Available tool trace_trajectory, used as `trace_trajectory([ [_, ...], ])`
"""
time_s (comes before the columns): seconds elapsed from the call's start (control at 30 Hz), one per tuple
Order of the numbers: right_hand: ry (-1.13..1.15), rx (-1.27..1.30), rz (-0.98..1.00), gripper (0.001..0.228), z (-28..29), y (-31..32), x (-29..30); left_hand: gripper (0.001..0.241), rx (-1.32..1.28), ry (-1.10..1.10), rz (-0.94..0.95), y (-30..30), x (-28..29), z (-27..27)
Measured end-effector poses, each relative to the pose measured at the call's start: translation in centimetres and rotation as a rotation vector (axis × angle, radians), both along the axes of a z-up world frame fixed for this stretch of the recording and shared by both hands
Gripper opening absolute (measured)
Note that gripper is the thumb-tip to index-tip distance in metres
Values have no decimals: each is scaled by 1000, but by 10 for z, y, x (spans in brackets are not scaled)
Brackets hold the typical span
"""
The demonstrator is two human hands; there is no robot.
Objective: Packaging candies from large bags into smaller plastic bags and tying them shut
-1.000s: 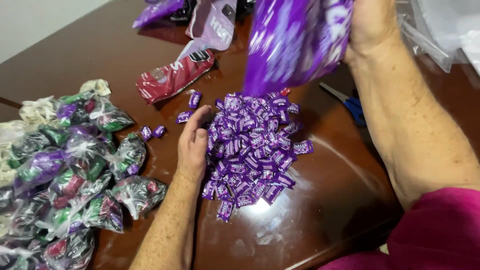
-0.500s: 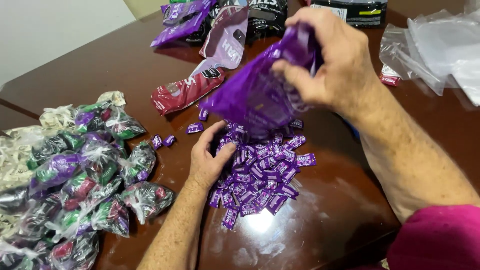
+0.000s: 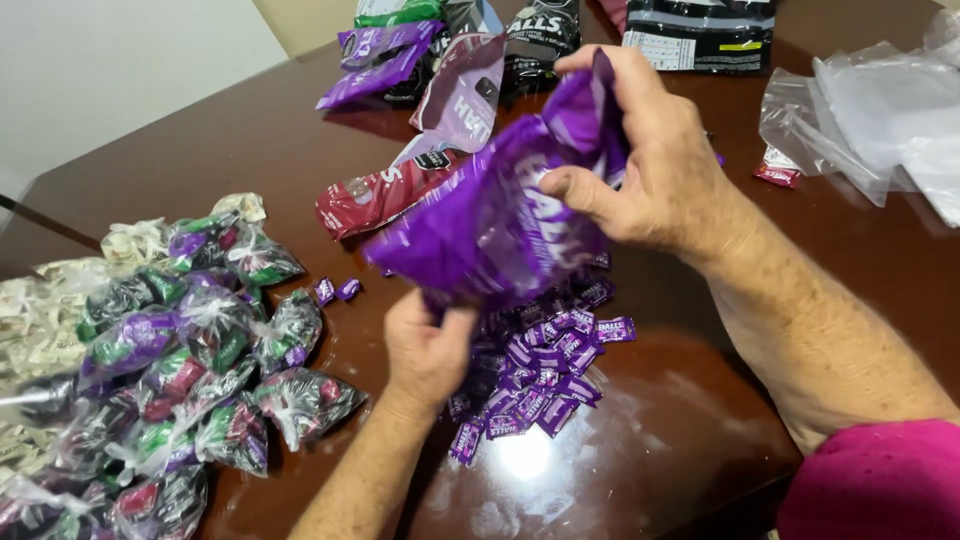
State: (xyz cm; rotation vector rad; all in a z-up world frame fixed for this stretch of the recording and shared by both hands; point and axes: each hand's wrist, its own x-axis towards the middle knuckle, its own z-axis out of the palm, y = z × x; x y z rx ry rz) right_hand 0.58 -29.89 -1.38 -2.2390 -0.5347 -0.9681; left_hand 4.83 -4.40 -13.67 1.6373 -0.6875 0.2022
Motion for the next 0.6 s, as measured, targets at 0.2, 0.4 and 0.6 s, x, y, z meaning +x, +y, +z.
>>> trace_trajectory([
  [0.2,650,298,133,10,-14,-10,13,8,-329,268,109,18,4,49],
  [0.4,414,974,-298,10,-14,-38,45,10,-427,81,297,51,28,82],
  [0.6,519,1359,-241,20,-89,-106,118,15,-616,175,351,82,46,91],
])
